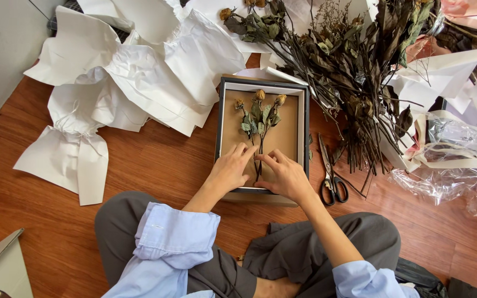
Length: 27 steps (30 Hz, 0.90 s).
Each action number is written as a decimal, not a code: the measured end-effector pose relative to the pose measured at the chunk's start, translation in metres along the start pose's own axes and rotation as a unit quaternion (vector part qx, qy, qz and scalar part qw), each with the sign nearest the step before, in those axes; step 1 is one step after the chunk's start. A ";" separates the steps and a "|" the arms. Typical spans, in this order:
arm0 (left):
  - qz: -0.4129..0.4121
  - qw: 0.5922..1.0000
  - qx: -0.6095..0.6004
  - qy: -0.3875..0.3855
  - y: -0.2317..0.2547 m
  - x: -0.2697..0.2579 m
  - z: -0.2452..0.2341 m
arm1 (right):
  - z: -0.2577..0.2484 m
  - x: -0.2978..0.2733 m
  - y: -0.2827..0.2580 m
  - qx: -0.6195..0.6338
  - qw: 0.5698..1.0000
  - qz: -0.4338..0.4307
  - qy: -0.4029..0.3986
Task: The person arranges dried flowers inside a shadow box frame. They select stems from a nearby pile, trim them with scissors, and place them into the frame, adjusting their positions to create a composition.
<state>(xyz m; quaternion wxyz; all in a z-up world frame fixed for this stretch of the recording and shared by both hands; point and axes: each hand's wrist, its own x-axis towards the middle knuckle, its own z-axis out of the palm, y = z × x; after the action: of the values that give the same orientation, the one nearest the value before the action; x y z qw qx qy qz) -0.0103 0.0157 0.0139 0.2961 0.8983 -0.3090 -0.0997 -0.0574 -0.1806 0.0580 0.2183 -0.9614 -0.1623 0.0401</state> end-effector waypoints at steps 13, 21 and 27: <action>0.031 0.999 -0.004 0.019 -0.006 0.002 0.014 | 0.011 0.003 0.006 0.049 0.999 0.015 -0.017; 0.062 0.992 0.041 0.100 -0.020 0.037 0.027 | 0.011 0.019 0.022 0.071 0.995 0.039 0.060; -0.200 0.971 0.015 0.130 -0.020 0.066 0.036 | 0.026 0.052 0.045 0.033 0.953 0.296 0.059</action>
<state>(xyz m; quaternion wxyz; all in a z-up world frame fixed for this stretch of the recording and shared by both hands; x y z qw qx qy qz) 0.0383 -0.0287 -0.0267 0.2946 0.9514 -0.0834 -0.0345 0.0013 -0.1911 0.0148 0.2379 -0.9591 0.1444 0.0513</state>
